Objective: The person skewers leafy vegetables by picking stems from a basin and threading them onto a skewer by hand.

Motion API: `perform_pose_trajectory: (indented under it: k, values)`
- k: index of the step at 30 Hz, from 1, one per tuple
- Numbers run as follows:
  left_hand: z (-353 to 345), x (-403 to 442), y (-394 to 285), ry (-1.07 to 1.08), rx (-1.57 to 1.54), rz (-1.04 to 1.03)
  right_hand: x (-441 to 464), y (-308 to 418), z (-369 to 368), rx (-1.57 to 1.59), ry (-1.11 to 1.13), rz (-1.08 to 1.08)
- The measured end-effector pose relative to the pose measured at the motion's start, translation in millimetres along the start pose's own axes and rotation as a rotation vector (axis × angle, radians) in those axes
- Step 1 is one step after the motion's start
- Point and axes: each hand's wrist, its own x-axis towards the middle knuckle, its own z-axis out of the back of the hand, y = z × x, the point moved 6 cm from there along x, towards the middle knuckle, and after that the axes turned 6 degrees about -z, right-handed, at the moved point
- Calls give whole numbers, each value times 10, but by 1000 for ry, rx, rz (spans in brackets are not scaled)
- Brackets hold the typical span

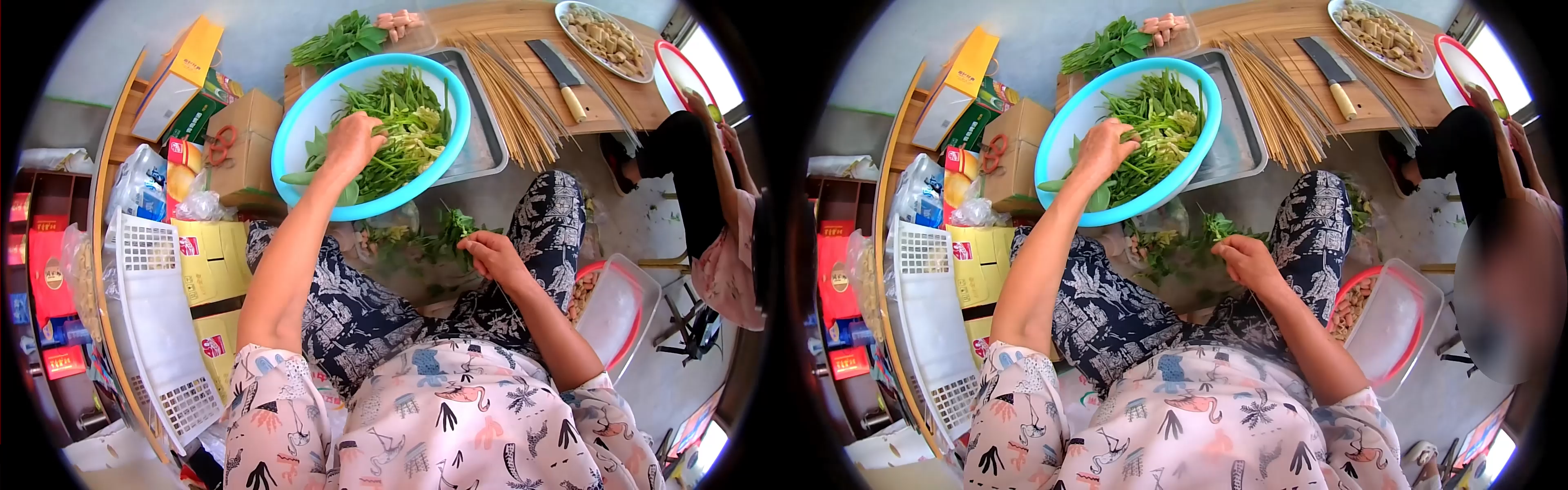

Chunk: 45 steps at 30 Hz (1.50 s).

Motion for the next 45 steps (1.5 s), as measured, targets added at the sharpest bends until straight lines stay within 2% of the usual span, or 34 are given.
perform_pose_trajectory:
  k: [3, 6, 9, 10, 11, 17, 19, 21, 23, 26, 27, 31, 33, 35, 40, 43, 45]
  values:
    - [149, -7, 86, -94, -79, 30, -10, -18, 19, -15, -28, -7]
    - [335, -92, 347, -145, -352, 121, -17, -8, 4, -20, -31, -9]
    - [696, -265, 404, -311, -746, 126, -14, 10, -30, -60, -40, -33]
    - [875, -361, 304, -327, -855, 289, -23, 22, -34, -64, -44, -40]
    - [979, -377, 348, -454, -1009, 134, -32, 34, -33, -69, -50, -45]
    - [1196, -545, 636, -475, -786, 204, -22, 0, 1, -63, -86, 77]
    - [1283, -662, 728, -465, -689, 274, -66, -9, 5, -58, -97, 55]
    - [1458, -771, 582, -480, -758, 199, -81, -12, 24, -72, -107, 80]
    - [1717, -925, 425, -643, -826, 79, -144, 20, 28, -69, -125, 103]
    - [1801, -1259, 377, -727, -1078, 130, -130, -35, 86, -59, -120, 142]
    - [1799, -1419, 410, -702, -999, 186, -112, -58, 111, -52, -114, 169]
    - [1812, -2213, 247, -849, -986, 278, -201, 13, 160, -38, -126, 211]
    - [1862, -2634, 284, -914, -1060, 332, -249, 44, 183, -27, -133, 203]
    - [1974, -2980, 185, -1054, -989, 346, -254, 77, 161, -15, -132, 193]
    - [2268, -3413, -65, -1124, -872, 215, -324, 119, 104, -31, -126, 206]
    - [2287, -3452, -199, -1142, -885, 232, -373, 127, 57, -62, -120, 191]
    - [2187, -3396, -306, -1095, -886, 361, -423, 198, 15, -81, -112, 207]
